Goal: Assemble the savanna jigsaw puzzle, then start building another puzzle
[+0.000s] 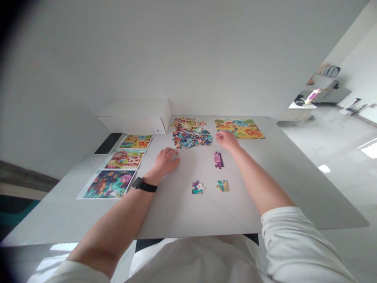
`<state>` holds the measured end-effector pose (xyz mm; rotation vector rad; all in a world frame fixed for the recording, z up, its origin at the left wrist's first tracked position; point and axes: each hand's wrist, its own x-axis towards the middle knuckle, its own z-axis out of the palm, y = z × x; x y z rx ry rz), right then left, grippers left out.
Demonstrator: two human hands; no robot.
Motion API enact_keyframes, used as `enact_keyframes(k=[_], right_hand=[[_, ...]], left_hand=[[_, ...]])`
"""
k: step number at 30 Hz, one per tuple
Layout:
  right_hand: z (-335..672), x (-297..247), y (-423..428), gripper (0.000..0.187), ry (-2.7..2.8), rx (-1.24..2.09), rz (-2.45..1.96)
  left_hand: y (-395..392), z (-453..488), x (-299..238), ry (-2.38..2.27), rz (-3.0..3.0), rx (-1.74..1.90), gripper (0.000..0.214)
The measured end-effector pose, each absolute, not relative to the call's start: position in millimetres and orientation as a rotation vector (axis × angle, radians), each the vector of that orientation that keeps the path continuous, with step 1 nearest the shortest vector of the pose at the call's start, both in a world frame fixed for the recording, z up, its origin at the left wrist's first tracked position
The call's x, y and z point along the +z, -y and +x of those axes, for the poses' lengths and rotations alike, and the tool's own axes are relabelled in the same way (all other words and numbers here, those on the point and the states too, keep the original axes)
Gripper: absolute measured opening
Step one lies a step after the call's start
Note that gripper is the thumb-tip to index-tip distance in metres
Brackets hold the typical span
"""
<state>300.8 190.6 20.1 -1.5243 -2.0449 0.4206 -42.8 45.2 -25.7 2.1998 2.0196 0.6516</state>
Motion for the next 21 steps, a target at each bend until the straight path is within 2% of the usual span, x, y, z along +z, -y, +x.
enact_keyframes(k=[8, 15, 21], right_hand=[[229, 29, -260, 0.021, 2.201, 0.244, -1.846], [194, 20, -275, 0.037, 2.164, 0.350, -1.874], [196, 25, -278, 0.028, 2.101, 0.469, -1.807]], left_hand=[[-43, -36, -26, -2.046, 2.158, 0.669, 0.031], [-43, -35, -29, -2.036, 2.169, 0.720, 0.031], [-43, -34, -29, -2.059, 2.164, 0.712, 0.031]])
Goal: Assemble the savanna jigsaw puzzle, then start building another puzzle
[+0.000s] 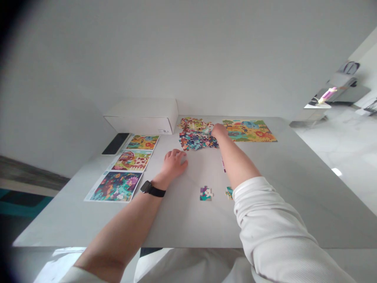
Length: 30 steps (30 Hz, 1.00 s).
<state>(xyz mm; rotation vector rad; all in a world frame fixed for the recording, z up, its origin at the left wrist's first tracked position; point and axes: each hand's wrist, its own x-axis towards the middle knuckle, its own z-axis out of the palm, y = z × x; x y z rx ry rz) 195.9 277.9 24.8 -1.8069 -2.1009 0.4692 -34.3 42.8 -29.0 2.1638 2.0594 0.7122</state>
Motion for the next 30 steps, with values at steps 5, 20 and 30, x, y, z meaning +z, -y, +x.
enact_keyframes(k=[5, 20, 30], right_hand=[[212, 38, -269, 0.018, 1.883, 0.539, -1.769], [258, 19, -91, 0.038, 1.603, 1.296, -1.102], [243, 1, -72, 0.046, 1.581, 1.407, -1.003]], left_hand=[[-44, -35, -26, -2.070, 2.125, 0.732, 0.033], [-27, -4, 1, -1.209, 2.380, 1.180, 0.042], [-25, 5, -5, -1.068, 2.420, 1.318, 0.034]])
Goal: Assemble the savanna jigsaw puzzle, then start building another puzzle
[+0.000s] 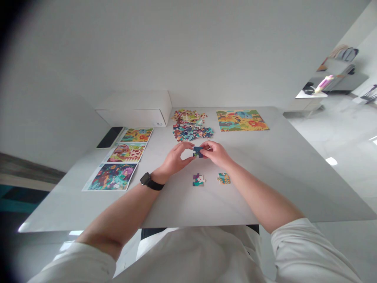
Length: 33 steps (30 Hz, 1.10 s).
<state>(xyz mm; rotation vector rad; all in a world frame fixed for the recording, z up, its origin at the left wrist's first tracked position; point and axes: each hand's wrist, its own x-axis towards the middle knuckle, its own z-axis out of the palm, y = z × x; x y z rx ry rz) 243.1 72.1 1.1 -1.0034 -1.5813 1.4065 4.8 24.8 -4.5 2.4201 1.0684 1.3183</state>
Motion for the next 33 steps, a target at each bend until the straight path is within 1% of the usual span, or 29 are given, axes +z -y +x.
enact_keyframes(k=[3, 5, 8, 10, 14, 17, 25, 29, 33], right_hand=[[246, -1, -71, 0.046, 1.609, 1.406, -0.991], [249, -3, -72, 0.047, 1.650, 1.333, -0.985], [253, -2, -71, 0.056, 1.761, 1.091, -0.942], [255, 0, -70, 0.058, 1.872, 0.906, -0.880], [257, 4, -66, 0.040, 2.069, 0.612, -0.747], [258, 7, -65, 0.030, 2.138, 0.477, -0.679], [262, 13, -66, 0.023, 2.257, 0.319, -0.620], [268, 13, -74, 0.022, 2.262, 0.287, -0.632], [284, 12, -92, 0.022, 2.202, 0.279, -0.730]], left_hand=[[-25, 3, -4, -1.087, 2.412, 1.313, 0.032], [-26, 2, -3, -1.096, 2.411, 1.326, 0.031], [-27, 1, -5, -1.115, 2.406, 1.380, 0.031], [-28, 1, -7, -1.126, 2.404, 1.407, 0.030], [-29, 1, -10, -1.155, 2.393, 1.405, 0.030], [-28, 1, -9, -1.150, 2.387, 1.398, 0.029], [-26, 4, -6, -1.049, 2.393, 1.443, 0.028], [-25, 3, -6, -1.056, 2.383, 1.380, 0.023], [-25, 2, -7, -1.124, 2.355, 1.276, 0.032]])
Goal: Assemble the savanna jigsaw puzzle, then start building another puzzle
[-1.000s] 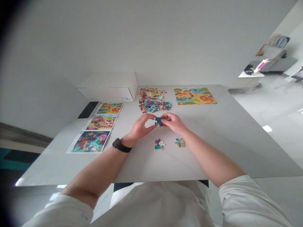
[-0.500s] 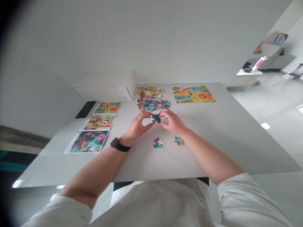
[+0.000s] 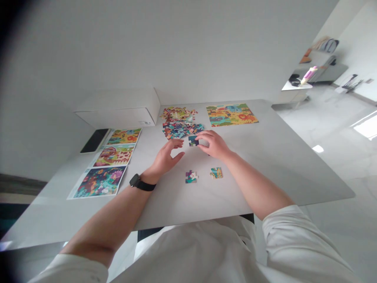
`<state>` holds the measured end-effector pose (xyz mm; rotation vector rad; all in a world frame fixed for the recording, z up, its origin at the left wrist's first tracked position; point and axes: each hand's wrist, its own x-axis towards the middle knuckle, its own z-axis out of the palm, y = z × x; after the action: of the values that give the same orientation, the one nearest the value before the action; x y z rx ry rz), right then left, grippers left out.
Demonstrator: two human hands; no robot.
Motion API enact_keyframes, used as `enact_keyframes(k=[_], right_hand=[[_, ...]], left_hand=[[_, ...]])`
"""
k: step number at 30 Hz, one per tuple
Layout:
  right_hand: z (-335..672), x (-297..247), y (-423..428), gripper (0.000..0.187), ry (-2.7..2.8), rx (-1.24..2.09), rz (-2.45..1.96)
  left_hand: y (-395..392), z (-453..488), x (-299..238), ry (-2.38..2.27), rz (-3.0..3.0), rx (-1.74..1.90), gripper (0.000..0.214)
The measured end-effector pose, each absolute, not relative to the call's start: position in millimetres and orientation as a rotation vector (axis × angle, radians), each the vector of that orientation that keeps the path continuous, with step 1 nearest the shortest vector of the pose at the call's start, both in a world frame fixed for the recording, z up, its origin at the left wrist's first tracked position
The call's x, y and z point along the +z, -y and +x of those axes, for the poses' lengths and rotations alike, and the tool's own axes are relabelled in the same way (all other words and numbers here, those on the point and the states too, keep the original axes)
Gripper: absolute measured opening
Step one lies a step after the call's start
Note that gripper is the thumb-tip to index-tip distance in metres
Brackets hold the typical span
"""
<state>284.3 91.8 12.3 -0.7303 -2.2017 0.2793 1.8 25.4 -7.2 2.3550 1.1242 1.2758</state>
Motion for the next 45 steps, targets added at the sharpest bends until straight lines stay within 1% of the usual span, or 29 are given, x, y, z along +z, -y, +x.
enact_keyframes(k=[2, 11, 19, 23, 29, 39, 45], right_hand=[[296, 12, -102, 0.022, 2.158, 0.295, -0.780], [337, 1, -134, 0.018, 2.077, 0.376, -1.012], [340, -19, -149, 0.018, 2.179, 0.412, -1.053], [338, -23, -153, 0.019, 2.191, 0.402, -1.049], [335, -26, -157, 0.020, 2.214, 0.397, -1.050], [333, -32, -159, 0.022, 2.216, 0.383, -1.106], [333, -35, -160, 0.024, 2.229, 0.354, -1.131]], left_hand=[[-26, 1, -8, -1.134, 2.355, 1.254, 0.034], [-33, -1, -7, -1.156, 2.419, 1.134, 0.022], [-64, 24, 13, -1.209, 2.461, 0.969, 0.019], [-84, 49, 9, -1.226, 2.500, 0.947, 0.018], [-104, 74, -11, -1.227, 2.582, 0.850, 0.029], [-98, 87, -28, -1.326, 2.581, 0.755, 0.049], [-97, 92, -30, -1.330, 2.594, 0.664, 0.052]])
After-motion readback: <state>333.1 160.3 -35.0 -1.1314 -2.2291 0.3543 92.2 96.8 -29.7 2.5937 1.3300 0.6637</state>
